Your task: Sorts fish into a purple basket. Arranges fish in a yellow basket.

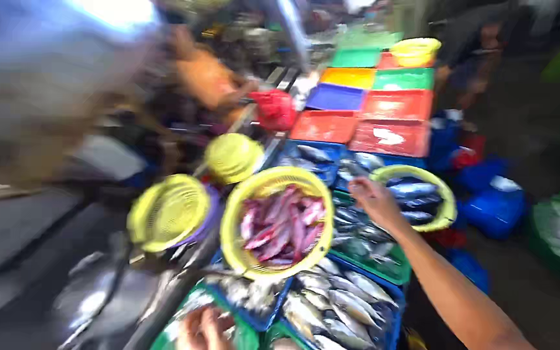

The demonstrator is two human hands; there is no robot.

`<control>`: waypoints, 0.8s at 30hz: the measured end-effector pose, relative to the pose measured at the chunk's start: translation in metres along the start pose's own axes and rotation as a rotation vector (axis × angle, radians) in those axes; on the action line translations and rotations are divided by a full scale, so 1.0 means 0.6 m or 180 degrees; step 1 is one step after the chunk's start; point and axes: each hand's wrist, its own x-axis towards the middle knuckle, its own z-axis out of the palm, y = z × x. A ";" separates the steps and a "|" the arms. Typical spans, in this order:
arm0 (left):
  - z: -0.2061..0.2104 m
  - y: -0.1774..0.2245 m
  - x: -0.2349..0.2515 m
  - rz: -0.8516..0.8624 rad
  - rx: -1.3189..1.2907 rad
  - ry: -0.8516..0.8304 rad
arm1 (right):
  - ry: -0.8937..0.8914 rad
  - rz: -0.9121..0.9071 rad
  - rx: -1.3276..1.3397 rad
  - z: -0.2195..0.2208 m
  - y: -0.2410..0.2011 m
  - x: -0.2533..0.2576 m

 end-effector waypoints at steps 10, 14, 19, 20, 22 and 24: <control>0.092 0.102 0.022 -0.1612 0.0567 0.0331 | -0.0800 0.0097 -0.0874 0.005 -0.086 0.116; 0.119 0.130 0.001 -0.1916 0.0505 0.0222 | -0.0907 0.0178 -0.1272 0.005 -0.079 0.127; 0.169 0.138 -0.011 -0.2193 0.0692 -0.0409 | -0.1399 0.0022 -0.1454 0.010 -0.086 0.126; 0.176 0.129 -0.011 -0.2233 0.0663 -0.0389 | -0.1431 -0.0042 -0.1404 0.013 -0.088 0.125; 0.187 0.125 -0.011 -0.2368 0.0571 -0.0296 | -0.1482 -0.0041 -0.1354 0.024 -0.092 0.121; 0.197 0.118 -0.005 -0.2429 0.0477 -0.0198 | -0.1458 -0.0005 -0.1383 0.038 -0.092 0.121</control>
